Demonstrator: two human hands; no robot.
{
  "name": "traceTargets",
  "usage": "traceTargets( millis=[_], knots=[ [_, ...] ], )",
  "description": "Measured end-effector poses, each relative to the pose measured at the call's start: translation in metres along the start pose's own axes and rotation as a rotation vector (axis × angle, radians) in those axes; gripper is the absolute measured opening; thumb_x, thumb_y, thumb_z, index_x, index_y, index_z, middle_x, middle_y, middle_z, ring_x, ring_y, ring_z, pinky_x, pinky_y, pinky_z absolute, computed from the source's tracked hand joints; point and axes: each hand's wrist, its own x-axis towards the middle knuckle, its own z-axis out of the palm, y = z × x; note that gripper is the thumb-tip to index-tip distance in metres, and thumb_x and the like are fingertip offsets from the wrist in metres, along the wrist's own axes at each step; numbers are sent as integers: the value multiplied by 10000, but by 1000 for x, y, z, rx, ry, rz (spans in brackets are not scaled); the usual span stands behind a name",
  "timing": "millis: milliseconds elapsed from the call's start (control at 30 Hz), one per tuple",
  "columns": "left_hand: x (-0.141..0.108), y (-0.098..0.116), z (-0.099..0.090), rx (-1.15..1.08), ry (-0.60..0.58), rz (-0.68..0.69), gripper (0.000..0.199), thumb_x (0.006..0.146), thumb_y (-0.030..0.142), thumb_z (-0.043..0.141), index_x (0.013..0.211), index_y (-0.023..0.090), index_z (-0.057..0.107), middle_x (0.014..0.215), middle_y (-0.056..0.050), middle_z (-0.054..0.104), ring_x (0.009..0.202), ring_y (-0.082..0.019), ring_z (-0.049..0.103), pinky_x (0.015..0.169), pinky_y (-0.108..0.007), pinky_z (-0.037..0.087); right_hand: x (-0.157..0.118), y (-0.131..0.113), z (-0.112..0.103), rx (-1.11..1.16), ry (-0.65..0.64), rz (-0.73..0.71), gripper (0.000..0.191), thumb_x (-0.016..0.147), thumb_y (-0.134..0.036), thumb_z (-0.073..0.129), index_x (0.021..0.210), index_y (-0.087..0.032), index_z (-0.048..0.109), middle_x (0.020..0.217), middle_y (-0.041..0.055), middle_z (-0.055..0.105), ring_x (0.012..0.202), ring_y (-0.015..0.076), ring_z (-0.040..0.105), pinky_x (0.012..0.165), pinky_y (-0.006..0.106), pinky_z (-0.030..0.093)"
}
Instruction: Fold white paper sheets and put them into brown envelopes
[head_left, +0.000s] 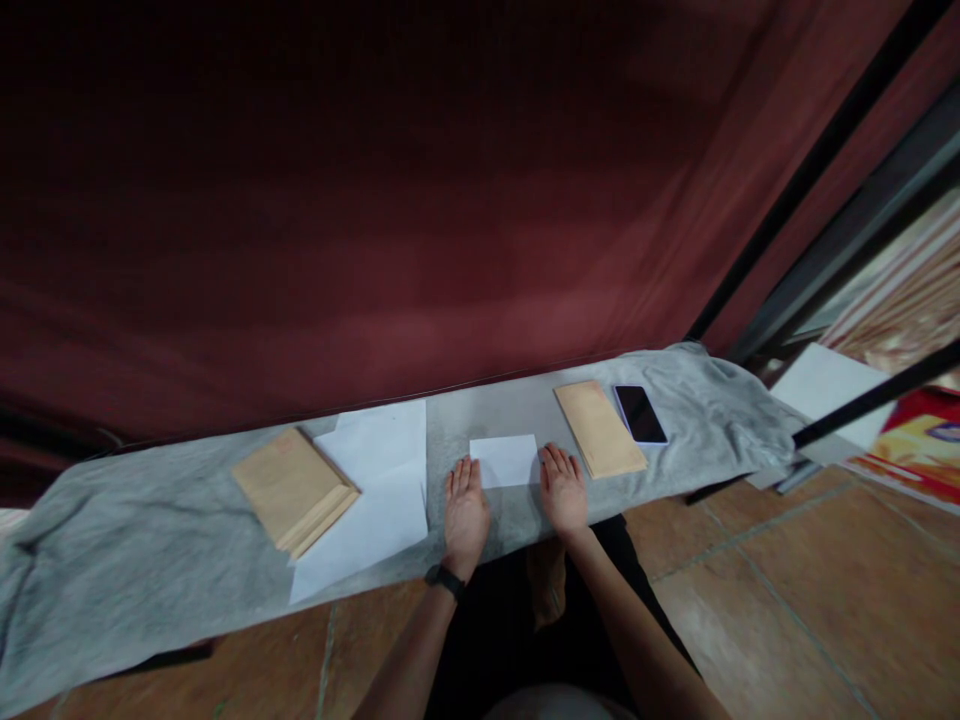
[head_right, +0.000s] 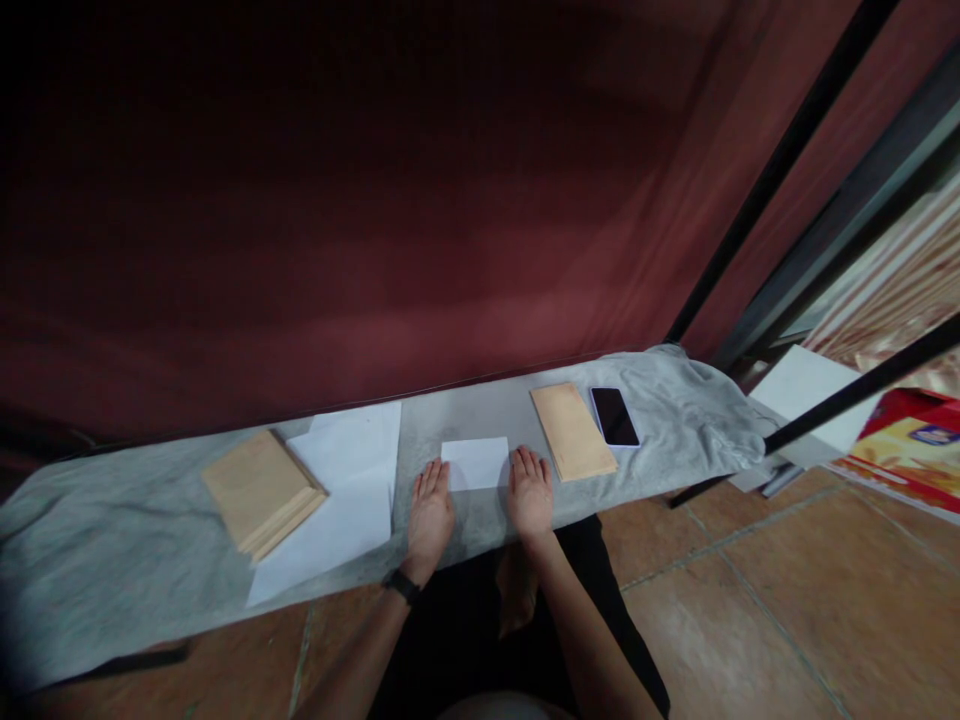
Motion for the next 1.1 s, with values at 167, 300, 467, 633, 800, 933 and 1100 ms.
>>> traceTargets(
  millis=[167,300,467,633,800,933,1100],
  knots=[
    [0,-1,2,-11,6,8,617,836,17,364,1438,79,487,1518,-153,470,1459,-241,365,1204,-451,316,0,-2,0,43,43,23,426,996,-179,359,1344,-124,597,1412,135,595,1299,251,534,1133,443,306],
    [-1,-2,3,-22,11,3,639,827,12,365,1451,96,475,1521,-141,469,1458,-241,367,1204,-466,317,-1,-3,-1,64,64,42,437,993,-180,352,1359,-110,580,1421,137,586,1310,249,530,1139,444,314],
    [0,-1,0,-30,10,-1,616,843,16,366,1444,89,480,1514,-150,477,1458,-239,367,1201,-457,324,-4,-3,-10,119,33,-68,458,993,-196,359,1405,-123,545,1471,113,542,1360,234,489,1138,425,340],
    [-2,3,-8,-85,68,34,530,933,77,328,1444,79,470,1519,-152,471,1458,-235,368,1199,-454,336,-14,-5,-28,150,-85,-294,437,1017,-293,402,1419,-202,547,1478,54,541,1375,221,476,1175,430,309],
    [-6,12,-17,-131,-53,308,484,1016,286,364,1469,137,453,1540,-100,453,1465,-214,355,1202,-430,342,-20,-7,-36,144,-164,-361,431,1026,-341,428,1436,-252,529,1468,49,549,1359,214,501,1181,434,303],
    [-7,16,-19,-92,-150,424,499,1027,356,354,1477,160,448,1558,-83,427,1466,-200,351,1227,-423,286,-24,-9,-35,131,-153,-330,443,1038,-326,390,1454,-226,505,1484,57,529,1360,212,502,1193,436,284],
    [-9,16,-10,-27,-121,349,567,1021,404,354,1519,133,375,1583,-113,374,1486,-215,310,1225,-425,275,-29,-12,-31,109,-110,-275,456,1040,-326,384,1460,-191,497,1481,89,527,1369,229,493,1196,449,271]
  ],
)
